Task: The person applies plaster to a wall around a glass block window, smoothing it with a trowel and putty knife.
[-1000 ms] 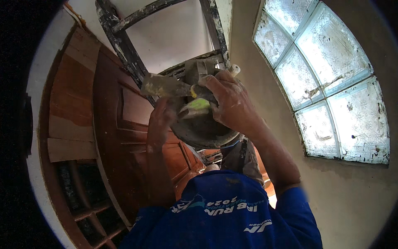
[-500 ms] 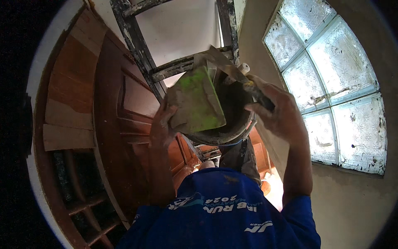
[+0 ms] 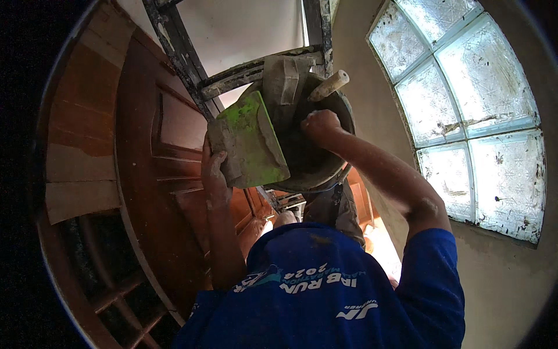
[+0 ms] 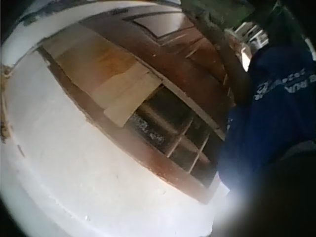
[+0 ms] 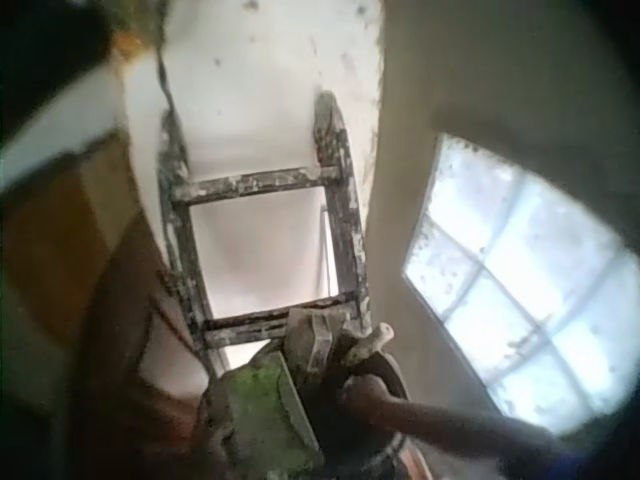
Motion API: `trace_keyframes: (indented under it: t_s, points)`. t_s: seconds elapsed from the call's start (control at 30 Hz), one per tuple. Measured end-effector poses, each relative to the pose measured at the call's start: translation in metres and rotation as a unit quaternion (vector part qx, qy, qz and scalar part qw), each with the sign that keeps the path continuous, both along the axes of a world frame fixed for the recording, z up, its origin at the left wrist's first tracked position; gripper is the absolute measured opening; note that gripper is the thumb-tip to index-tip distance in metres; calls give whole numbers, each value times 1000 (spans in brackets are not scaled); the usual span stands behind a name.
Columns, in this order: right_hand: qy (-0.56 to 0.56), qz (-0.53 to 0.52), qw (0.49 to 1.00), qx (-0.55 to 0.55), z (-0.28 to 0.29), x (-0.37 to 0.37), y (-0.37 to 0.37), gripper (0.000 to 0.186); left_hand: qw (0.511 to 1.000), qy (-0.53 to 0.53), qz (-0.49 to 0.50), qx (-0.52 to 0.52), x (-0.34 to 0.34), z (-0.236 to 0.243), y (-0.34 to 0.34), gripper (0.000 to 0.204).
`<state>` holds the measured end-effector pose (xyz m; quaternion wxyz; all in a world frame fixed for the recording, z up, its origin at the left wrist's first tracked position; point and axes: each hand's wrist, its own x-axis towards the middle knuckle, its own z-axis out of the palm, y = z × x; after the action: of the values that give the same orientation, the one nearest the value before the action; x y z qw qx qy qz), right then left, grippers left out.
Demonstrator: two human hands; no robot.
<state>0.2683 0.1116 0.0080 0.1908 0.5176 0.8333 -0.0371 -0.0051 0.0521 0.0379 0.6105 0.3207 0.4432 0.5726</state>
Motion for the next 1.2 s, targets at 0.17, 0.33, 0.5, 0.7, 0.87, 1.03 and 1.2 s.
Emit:
trace_keyframes:
  t_s: [0.17,0.33,0.5,0.7,0.87,1.03,1.2]
  points:
    - [-16,61,996,-61,9,-16,-17,20,998,54,9,29,3,-13,4,69]
    - [-24,73,990,-118,16,-5,-10,23,997,66,21,35,5,-9,8,69]
    - [32,140,969,-202,23,0,20,27,999,39,28,25,8,-7,6,69]
    - [316,-200,834,-406,72,30,20,30,996,-59,49,37,2,-13,0,69]
    - [479,-300,754,-335,91,66,-12,30,992,-100,67,46,0,-5,-3,65]
    - [593,-359,681,-233,108,82,-64,37,995,-28,96,19,6,10,-5,61]
    - [629,-373,669,-134,113,68,-117,43,996,-22,73,50,10,4,-1,62]
